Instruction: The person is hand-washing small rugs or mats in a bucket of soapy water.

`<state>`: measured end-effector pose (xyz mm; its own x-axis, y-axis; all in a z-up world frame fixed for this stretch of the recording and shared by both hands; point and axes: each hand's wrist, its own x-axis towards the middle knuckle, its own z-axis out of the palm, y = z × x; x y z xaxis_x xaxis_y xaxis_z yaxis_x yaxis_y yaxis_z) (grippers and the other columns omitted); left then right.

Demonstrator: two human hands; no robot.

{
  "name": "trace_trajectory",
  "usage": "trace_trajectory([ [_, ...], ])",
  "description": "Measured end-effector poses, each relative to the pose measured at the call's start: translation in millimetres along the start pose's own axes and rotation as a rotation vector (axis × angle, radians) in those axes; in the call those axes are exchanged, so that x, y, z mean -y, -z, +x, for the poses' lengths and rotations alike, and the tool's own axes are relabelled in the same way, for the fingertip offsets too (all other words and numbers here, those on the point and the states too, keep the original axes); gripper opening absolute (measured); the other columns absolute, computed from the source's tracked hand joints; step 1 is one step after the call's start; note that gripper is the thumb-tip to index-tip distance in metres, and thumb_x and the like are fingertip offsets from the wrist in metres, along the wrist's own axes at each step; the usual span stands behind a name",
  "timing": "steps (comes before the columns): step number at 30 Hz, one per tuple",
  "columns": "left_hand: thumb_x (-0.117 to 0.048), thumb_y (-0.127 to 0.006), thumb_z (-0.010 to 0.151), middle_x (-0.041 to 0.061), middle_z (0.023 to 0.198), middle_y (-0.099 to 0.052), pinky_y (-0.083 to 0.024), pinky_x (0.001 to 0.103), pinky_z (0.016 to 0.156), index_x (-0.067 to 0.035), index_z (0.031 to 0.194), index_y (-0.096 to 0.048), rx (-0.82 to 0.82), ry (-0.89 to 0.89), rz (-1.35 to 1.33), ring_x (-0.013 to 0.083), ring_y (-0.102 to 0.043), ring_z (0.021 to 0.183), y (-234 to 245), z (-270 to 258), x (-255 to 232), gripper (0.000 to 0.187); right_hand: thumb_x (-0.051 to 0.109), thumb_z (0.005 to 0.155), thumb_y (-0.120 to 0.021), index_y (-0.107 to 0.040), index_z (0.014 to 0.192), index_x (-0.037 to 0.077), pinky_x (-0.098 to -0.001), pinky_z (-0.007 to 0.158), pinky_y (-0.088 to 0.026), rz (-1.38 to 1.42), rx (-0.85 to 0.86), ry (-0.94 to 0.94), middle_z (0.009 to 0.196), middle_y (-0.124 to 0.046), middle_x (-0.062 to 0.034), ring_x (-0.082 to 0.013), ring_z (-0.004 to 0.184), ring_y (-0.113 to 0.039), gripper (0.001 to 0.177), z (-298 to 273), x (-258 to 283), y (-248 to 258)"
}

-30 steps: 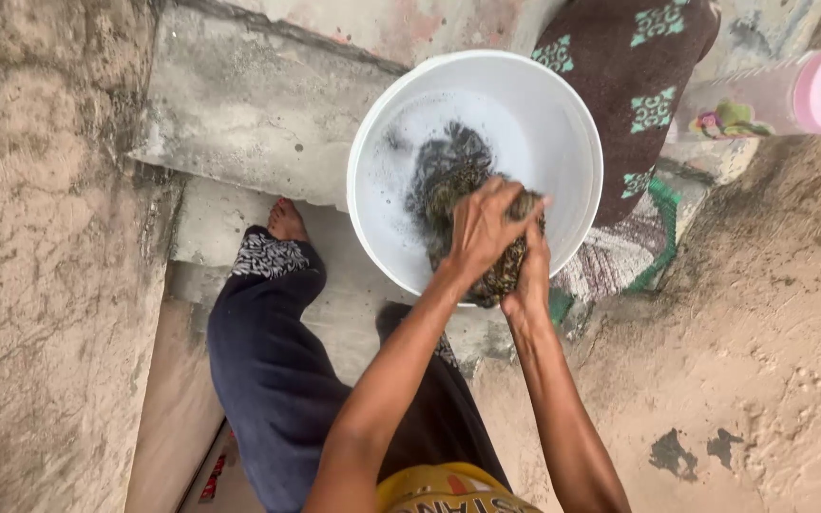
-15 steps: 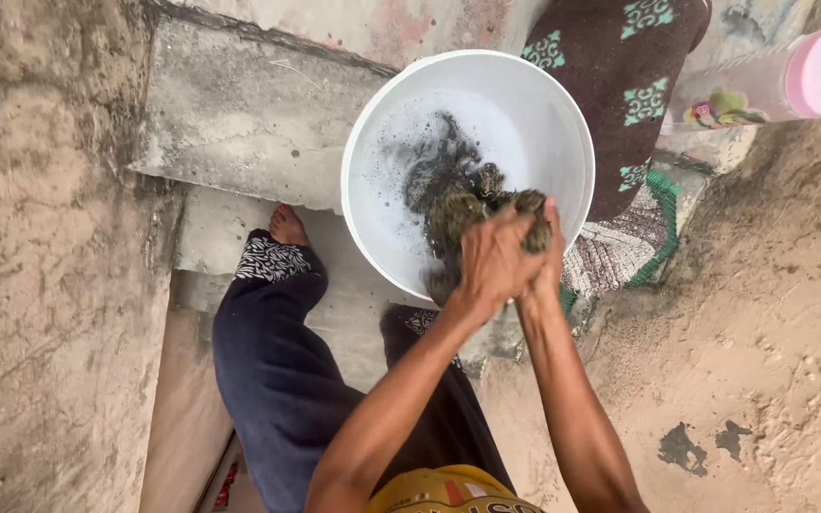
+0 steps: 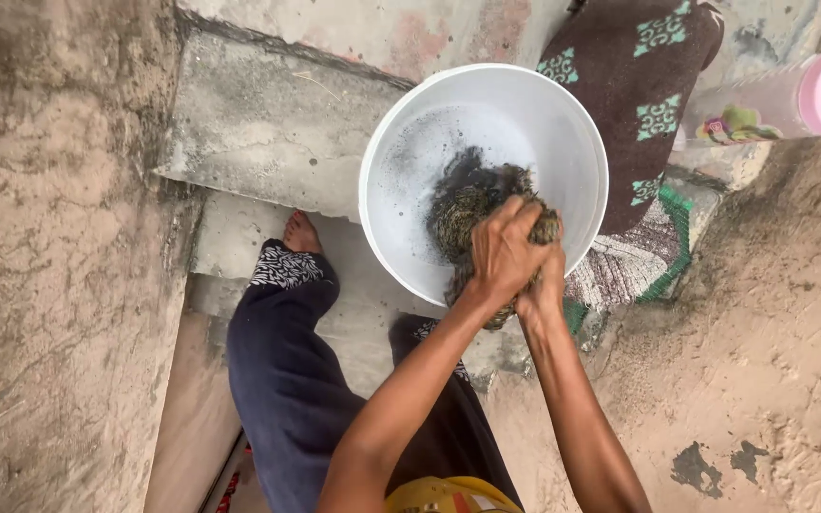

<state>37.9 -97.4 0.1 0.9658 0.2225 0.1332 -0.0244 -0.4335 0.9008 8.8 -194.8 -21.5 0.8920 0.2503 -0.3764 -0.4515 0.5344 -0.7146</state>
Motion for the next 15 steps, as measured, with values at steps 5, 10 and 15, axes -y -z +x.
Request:
trace_trajectory([
  [5, -0.030, -0.076, 0.091, 0.004, 0.077, -0.062, -0.042, 0.032, 0.045, -0.002, 0.090, -0.074, 0.021, 0.110, -0.012, 0.0105, -0.050, 0.054, 9.6, 7.9, -2.6, 0.028, 0.047, 0.109, -0.044, -0.050, 0.126, 0.015, -0.0355, 0.074, -0.050, -0.521, -0.703, -0.170, 0.112, -0.052, -0.0058, -0.0182, 0.097, -0.051, 0.036, 14.1, 20.8, -36.4],
  [10, -0.032, -0.077, 0.088, 0.004, 0.082, -0.062, -0.045, 0.029, 0.049, 0.000, 0.101, -0.071, -0.017, 0.075, -0.104, 0.0094, -0.053, 0.058, 26.8, 20.6, 2.0, 0.035, 0.043, 0.111, -0.049, -0.056, 0.127, -0.006, -0.0519, 0.088, -0.034, -0.511, -0.598, -0.042, 0.122, -0.050, -0.0218, -0.0341, 0.116, -0.037, 0.052, 34.2, 36.2, -29.8],
  [15, -0.004, -0.083, 0.074, 0.014, 0.115, -0.046, -0.052, 0.040, 0.089, -0.005, 0.122, -0.063, 0.044, 0.157, 0.229, 0.0243, -0.051, 0.107, 53.6, 58.9, 43.6, 0.052, 0.013, 0.080, -0.076, -0.040, 0.146, 0.006, -0.0529, 0.111, -0.042, -1.088, -0.405, 0.064, 0.144, -0.045, -0.0289, -0.0428, 0.135, -0.046, 0.076, 54.4, 45.7, -55.3],
])
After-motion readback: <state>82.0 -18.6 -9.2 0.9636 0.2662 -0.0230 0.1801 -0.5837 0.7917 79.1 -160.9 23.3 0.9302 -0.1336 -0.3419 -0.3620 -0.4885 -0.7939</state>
